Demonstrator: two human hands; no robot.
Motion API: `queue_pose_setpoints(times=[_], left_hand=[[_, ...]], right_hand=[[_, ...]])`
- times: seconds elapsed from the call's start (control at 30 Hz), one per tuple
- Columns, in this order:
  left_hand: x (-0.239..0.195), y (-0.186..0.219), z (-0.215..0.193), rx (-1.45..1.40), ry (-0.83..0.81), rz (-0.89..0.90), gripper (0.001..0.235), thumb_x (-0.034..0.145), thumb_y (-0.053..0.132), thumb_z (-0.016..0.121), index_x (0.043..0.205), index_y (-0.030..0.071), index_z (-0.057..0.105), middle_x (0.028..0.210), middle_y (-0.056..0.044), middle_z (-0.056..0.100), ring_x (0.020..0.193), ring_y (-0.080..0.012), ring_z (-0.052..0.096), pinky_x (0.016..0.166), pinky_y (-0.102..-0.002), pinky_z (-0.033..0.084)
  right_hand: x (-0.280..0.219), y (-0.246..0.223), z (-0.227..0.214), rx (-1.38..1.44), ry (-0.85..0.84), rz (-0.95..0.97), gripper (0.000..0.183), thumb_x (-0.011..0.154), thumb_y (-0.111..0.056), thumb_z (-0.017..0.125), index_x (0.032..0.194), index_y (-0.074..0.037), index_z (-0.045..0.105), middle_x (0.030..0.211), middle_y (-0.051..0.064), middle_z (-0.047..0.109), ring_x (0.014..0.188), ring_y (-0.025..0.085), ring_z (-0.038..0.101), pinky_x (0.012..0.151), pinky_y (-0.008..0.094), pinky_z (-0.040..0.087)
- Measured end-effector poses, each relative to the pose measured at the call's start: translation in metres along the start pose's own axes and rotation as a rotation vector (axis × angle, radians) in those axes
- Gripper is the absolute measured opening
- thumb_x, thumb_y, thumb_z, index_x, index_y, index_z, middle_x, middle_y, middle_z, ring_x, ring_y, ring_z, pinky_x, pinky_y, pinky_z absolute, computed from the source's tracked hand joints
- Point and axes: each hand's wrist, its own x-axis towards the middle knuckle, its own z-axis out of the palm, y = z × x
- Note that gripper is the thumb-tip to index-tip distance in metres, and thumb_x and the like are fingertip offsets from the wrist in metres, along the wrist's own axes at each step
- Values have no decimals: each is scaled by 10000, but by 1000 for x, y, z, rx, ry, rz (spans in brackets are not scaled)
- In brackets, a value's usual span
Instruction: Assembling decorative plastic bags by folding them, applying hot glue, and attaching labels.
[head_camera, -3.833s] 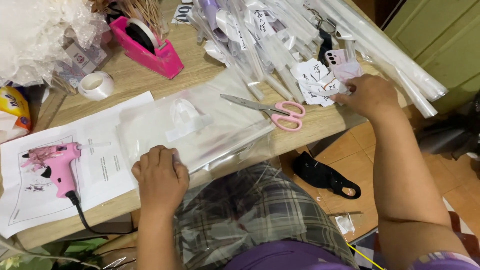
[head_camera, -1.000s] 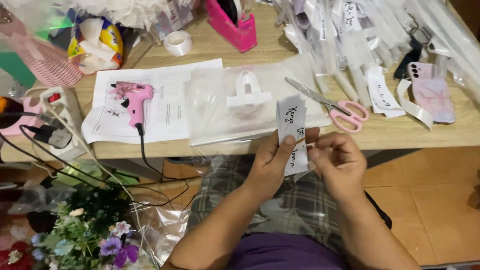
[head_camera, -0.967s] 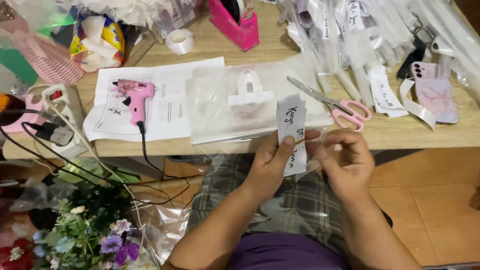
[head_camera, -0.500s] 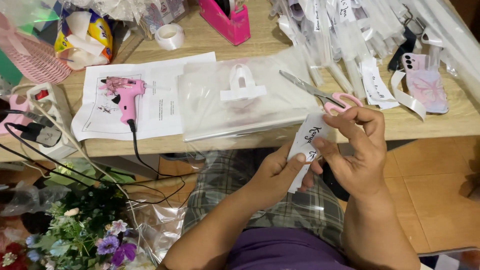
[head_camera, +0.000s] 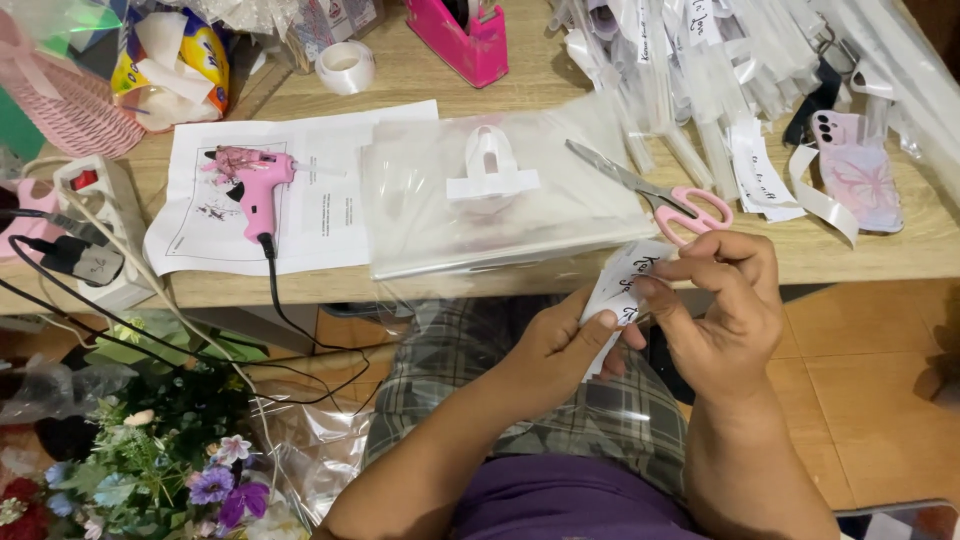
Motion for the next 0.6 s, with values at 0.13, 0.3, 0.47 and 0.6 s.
queue_pose_setpoints(times=[0.13,0.3,0.47,0.6], left_hand=[[-1,2,-3,-14,-27,4,535,1053,498,379,1408,115,497,1046,-21,660,783,-131,632,721,-318,582],[-5,5,-6,-25,-98,-37,512,1058,535,341,1123,85,576,945,-26,609,730,-143,572,703,-297,510],[-2,-8,-8,-96,-67,-70,518,1060,509,359,1201,61,577,968,-53,646,773,-149,622,700,-302,567],[4,-15,-5,-381,110,-86,541,1051,469,419,1363,36,509,1147,-99,723,874,-182,707,787,-349,624]], right_hand=[[-2,6,-1,38,9,-10,163,902,93,821,975,11,701,1096,204,565,987,248,593,923,332,520],[-5,32,-6,57,197,-15,156,1012,-3,764,970,-8,614,1031,146,541,1025,272,513,913,375,465],[1,46,-28,321,488,58,245,1107,-115,699,1108,-78,458,1121,225,603,981,294,598,877,427,571],[-3,34,-32,503,370,209,301,1129,58,572,1216,-152,375,1024,217,535,881,278,572,1027,540,629]])
